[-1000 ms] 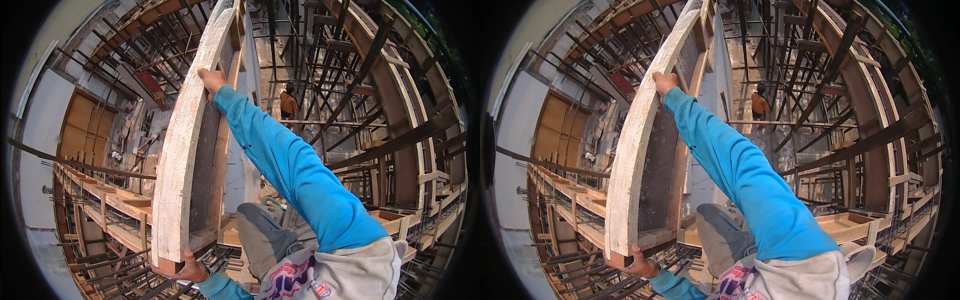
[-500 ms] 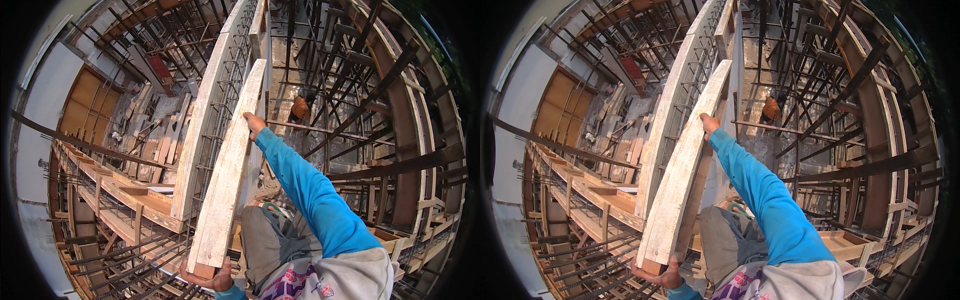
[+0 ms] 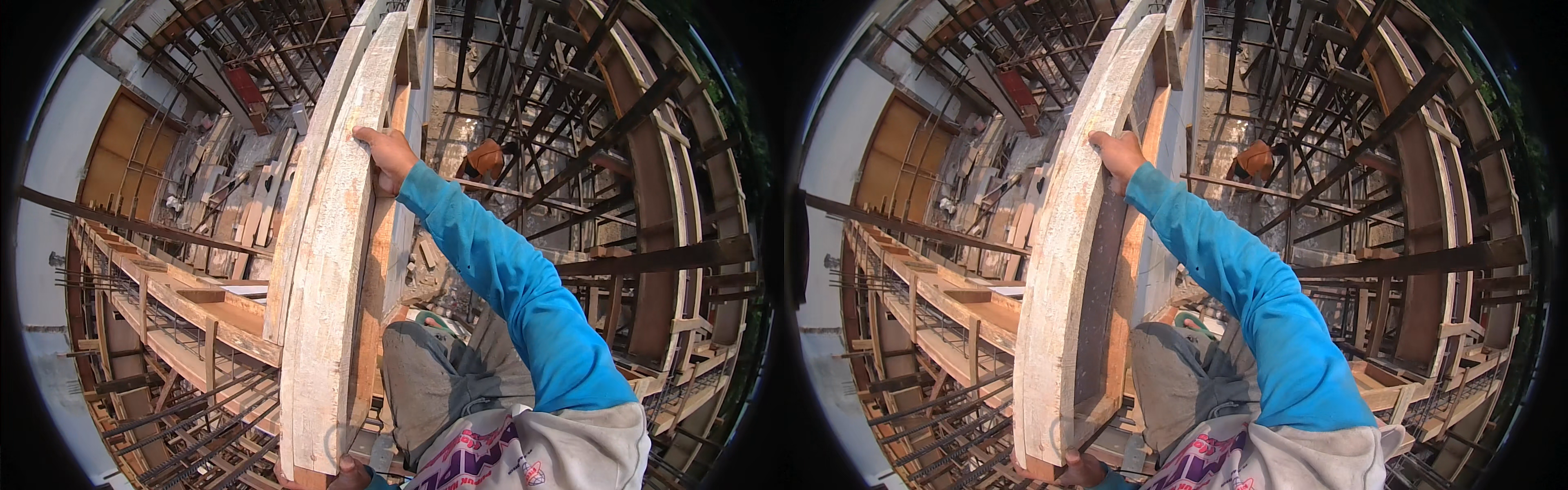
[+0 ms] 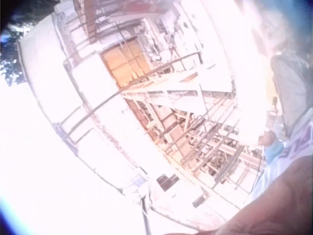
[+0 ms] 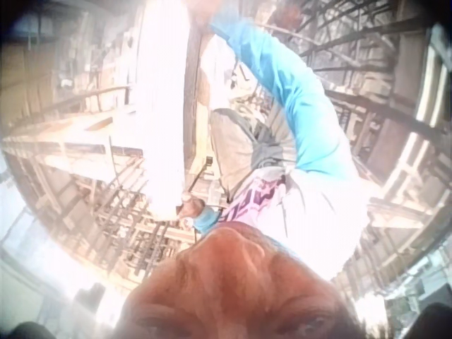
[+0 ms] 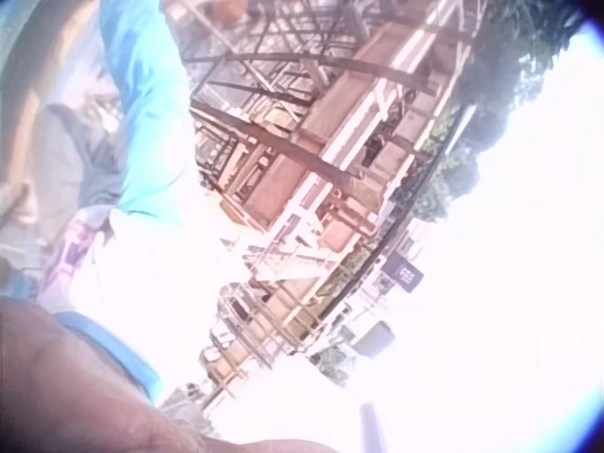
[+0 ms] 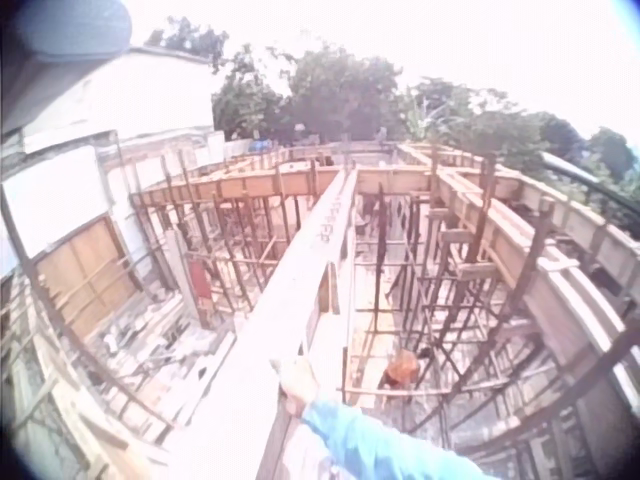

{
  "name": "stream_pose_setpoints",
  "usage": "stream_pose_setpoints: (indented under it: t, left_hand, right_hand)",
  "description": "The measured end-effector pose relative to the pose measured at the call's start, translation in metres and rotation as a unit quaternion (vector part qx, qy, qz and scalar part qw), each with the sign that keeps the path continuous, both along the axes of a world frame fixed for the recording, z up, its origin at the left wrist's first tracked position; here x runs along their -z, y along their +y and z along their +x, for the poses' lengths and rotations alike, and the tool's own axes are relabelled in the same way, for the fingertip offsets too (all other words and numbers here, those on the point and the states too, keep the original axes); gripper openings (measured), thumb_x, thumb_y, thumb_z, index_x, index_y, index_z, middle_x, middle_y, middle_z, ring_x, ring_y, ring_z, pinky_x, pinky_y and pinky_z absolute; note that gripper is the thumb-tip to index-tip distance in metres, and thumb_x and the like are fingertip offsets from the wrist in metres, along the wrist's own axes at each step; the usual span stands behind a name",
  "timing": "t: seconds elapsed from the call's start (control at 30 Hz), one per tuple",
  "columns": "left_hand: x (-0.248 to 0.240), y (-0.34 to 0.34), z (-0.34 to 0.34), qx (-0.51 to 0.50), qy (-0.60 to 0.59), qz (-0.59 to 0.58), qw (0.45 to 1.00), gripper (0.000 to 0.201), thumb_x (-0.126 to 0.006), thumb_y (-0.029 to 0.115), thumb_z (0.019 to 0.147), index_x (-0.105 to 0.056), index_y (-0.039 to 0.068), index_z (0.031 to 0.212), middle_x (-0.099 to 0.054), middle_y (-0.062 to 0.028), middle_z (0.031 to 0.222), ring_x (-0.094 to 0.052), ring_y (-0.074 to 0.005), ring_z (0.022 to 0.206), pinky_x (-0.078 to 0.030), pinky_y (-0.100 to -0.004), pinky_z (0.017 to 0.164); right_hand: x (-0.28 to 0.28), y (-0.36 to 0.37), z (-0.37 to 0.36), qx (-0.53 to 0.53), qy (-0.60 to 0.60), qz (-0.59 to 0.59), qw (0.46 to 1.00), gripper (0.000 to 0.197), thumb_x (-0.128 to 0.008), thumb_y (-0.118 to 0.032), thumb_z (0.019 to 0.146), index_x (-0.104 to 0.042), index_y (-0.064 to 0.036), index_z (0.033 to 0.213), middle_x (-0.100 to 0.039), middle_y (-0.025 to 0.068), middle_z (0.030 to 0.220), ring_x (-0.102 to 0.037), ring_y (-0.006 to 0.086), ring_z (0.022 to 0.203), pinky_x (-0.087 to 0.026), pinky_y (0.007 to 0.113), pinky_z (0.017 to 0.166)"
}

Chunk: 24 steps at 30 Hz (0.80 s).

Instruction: The person receives a wooden board by hand and positions it onto a concrete beam structure, then uses a hammer to strike the board into place.

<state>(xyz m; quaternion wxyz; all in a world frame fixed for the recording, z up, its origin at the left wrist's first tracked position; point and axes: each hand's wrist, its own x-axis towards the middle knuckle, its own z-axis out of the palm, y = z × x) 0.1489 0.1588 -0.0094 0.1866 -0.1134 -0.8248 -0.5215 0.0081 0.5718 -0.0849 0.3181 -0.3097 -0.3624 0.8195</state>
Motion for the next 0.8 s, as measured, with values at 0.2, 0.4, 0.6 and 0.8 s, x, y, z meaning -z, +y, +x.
stream_pose_setpoints:
  t: [0.2, 0.4, 0.6, 0.8]
  left_hand:
    - [0.063, 0.044, -0.050, 0.050, 0.068, 0.109, 0.990, 0.095, -0.076, 0.050, 0.064, -0.027, 0.001, 0.129, -0.038, -0.0184, 0.116, -0.048, -0.0344, 0.110, -0.048, -0.0440, 0.089]
    - [0.069, 0.026, -0.055, 0.058, 0.086, 0.115, 0.988, 0.094, -0.078, 0.042, 0.064, -0.026, 0.001, 0.130, -0.042, -0.0190, 0.117, -0.049, -0.0331, 0.110, -0.046, -0.0432, 0.092]
    - [0.060, 0.030, -0.066, 0.070, 0.063, 0.133, 0.987, 0.089, -0.079, 0.033, 0.063, -0.029, 0.000, 0.130, -0.041, -0.0176, 0.117, -0.048, -0.0300, 0.108, -0.044, -0.0406, 0.090]
    - [0.042, 0.024, -0.098, 0.100, 0.042, 0.205, 0.973, 0.089, -0.084, 0.032, 0.062, -0.029, 0.004, 0.127, -0.037, -0.0126, 0.115, -0.047, -0.0277, 0.110, -0.045, -0.0393, 0.092]
  right_hand:
    - [-0.040, 0.068, -0.031, 0.043, -0.052, -0.018, 0.998, 0.033, -0.065, -0.021, 0.083, -0.060, 0.0081, 0.097, -0.063, 0.0133, 0.088, -0.062, 0.0216, 0.070, -0.048, 0.037, 0.059]
    - [-0.008, 0.089, -0.048, 0.038, -0.067, 0.073, 0.994, 0.041, -0.068, -0.020, 0.080, -0.057, 0.0103, 0.105, -0.063, 0.0183, 0.101, -0.063, 0.0249, 0.086, -0.051, 0.038, 0.075]
    - [0.007, 0.094, -0.043, -0.026, -0.035, 0.086, 0.995, 0.035, -0.062, -0.022, 0.086, -0.057, 0.0039, 0.109, -0.064, 0.0134, 0.102, -0.064, 0.0246, 0.090, -0.054, 0.038, 0.078]
    - [0.002, 0.115, -0.068, -0.095, 0.044, 0.007, 0.994, 0.034, -0.054, -0.018, 0.090, -0.052, 0.0057, 0.114, -0.064, 0.0188, 0.103, -0.064, 0.0295, 0.094, -0.053, 0.043, 0.084]
